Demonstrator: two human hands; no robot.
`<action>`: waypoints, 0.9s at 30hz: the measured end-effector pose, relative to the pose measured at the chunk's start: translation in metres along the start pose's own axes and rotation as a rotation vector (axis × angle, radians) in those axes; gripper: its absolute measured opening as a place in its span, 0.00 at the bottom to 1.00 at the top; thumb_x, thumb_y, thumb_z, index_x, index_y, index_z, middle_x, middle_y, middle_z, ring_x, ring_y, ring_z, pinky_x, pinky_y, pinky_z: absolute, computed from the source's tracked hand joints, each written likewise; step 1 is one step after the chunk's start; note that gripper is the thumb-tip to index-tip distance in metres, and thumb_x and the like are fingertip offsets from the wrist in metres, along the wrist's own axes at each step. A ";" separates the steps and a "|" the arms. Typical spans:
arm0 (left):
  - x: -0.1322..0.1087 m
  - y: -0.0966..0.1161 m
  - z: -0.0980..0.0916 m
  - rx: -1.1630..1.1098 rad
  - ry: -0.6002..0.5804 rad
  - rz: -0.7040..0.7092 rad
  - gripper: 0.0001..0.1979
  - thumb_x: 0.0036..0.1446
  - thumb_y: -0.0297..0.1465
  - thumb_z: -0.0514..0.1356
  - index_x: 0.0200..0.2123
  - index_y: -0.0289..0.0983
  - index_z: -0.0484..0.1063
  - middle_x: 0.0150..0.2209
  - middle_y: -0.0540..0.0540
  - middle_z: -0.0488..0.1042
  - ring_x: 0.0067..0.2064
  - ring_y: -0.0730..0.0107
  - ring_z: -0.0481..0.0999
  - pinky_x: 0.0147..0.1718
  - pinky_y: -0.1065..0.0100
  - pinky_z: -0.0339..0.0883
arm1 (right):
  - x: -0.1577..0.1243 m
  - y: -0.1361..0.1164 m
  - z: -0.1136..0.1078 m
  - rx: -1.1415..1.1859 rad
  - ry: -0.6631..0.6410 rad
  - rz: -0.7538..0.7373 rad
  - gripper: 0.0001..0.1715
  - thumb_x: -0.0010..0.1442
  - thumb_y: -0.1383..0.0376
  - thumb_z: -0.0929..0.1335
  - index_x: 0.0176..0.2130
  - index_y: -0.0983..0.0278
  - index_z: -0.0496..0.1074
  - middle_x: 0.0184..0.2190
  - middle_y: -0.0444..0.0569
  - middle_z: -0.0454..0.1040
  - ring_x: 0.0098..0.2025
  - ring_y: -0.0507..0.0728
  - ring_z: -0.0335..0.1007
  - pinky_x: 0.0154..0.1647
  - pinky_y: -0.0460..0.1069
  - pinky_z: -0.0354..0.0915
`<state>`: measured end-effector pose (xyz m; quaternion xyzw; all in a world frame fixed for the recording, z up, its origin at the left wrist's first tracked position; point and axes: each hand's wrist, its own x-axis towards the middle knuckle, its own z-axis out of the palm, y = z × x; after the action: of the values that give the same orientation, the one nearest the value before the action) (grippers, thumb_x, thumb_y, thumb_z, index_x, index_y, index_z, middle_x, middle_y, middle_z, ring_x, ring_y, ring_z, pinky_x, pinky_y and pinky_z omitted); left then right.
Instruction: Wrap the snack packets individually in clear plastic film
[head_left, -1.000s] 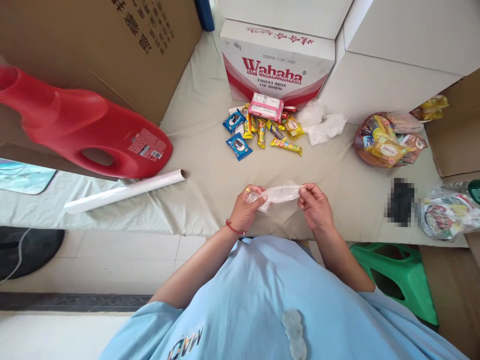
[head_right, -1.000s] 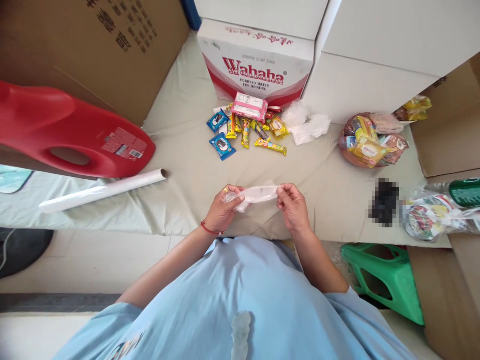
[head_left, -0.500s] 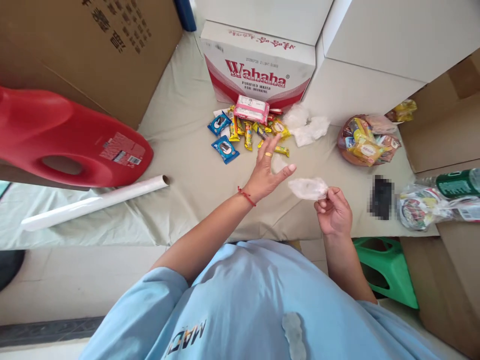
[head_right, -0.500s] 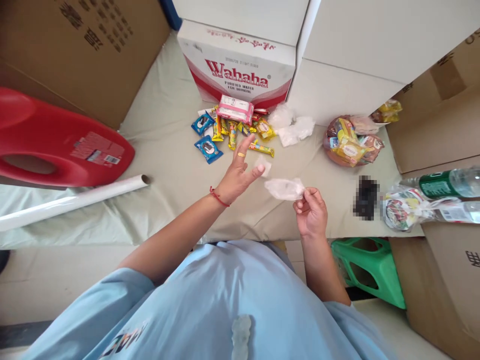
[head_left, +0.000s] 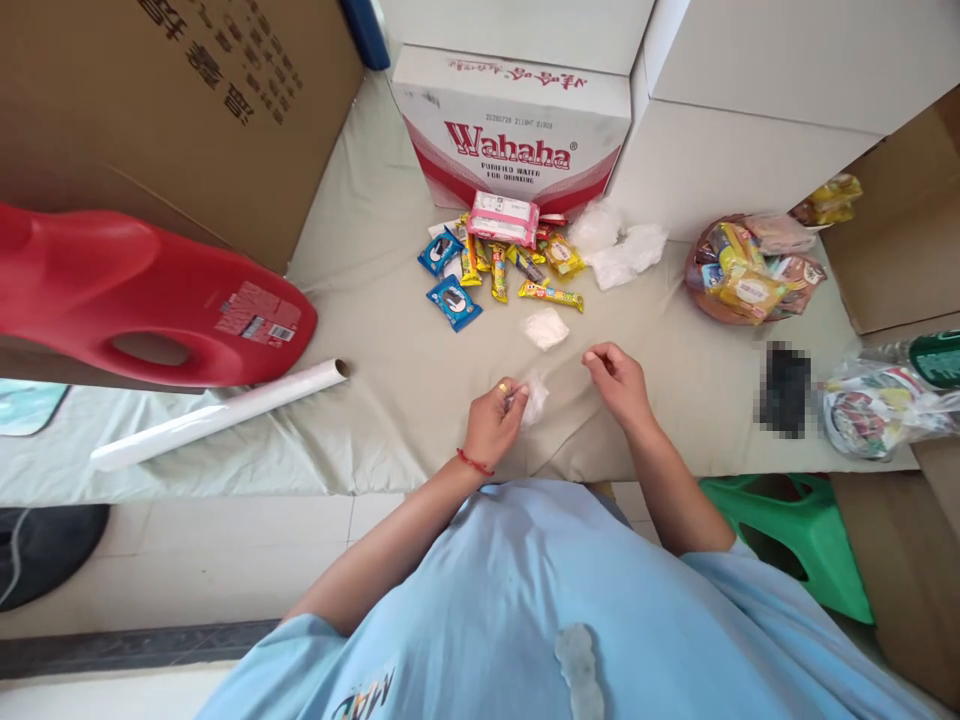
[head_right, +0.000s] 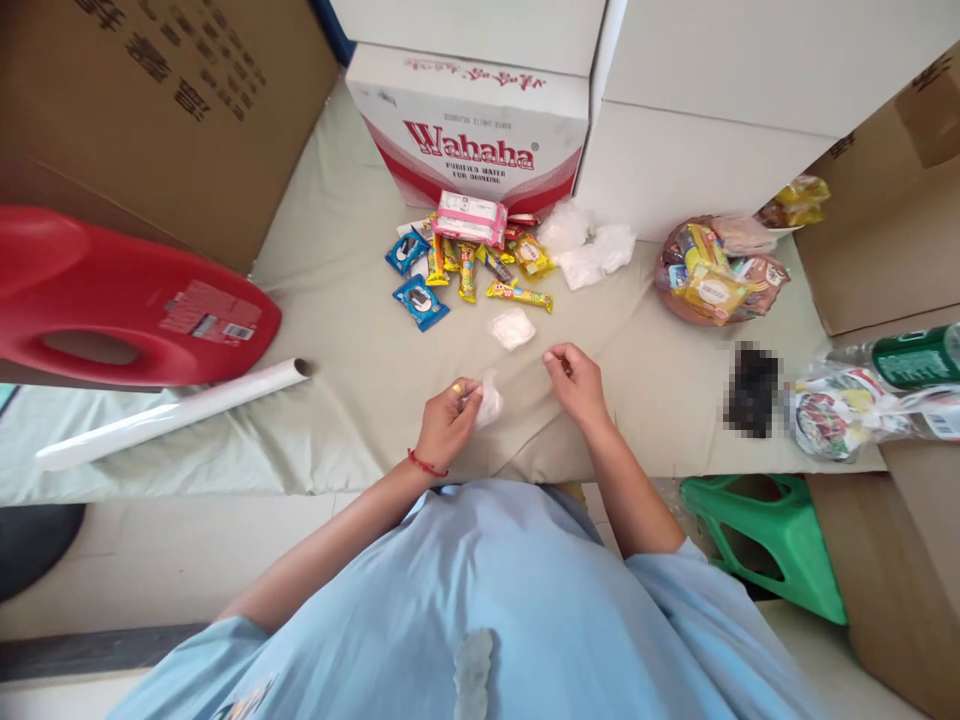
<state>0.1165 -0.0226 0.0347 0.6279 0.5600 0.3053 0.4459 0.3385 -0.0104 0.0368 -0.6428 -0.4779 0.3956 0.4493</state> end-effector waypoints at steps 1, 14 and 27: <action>-0.006 -0.003 -0.004 0.008 -0.006 -0.013 0.20 0.69 0.47 0.51 0.32 0.40 0.71 0.24 0.53 0.68 0.27 0.70 0.67 0.31 0.67 0.59 | 0.013 0.006 0.008 -0.094 0.043 0.000 0.20 0.64 0.46 0.69 0.38 0.60 0.75 0.31 0.44 0.74 0.29 0.53 0.64 0.34 0.49 0.63; -0.024 -0.033 -0.038 -0.035 0.305 -0.139 0.14 0.59 0.45 0.62 0.34 0.41 0.78 0.37 0.47 0.77 0.39 0.65 0.76 0.43 0.65 0.70 | 0.060 -0.006 -0.004 0.232 -0.170 0.136 0.21 0.53 0.51 0.76 0.42 0.58 0.73 0.33 0.42 0.72 0.30 0.50 0.67 0.33 0.48 0.69; -0.019 -0.026 -0.018 -0.103 0.237 0.056 0.14 0.64 0.43 0.60 0.31 0.40 0.74 0.33 0.48 0.73 0.36 0.66 0.72 0.39 0.65 0.65 | -0.029 -0.019 0.027 0.081 -0.477 -0.157 0.23 0.61 0.53 0.76 0.54 0.55 0.78 0.58 0.52 0.71 0.43 0.54 0.72 0.42 0.51 0.74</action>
<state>0.0860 -0.0384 0.0206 0.5794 0.5745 0.4178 0.3996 0.3020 -0.0305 0.0495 -0.4736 -0.6026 0.5189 0.3785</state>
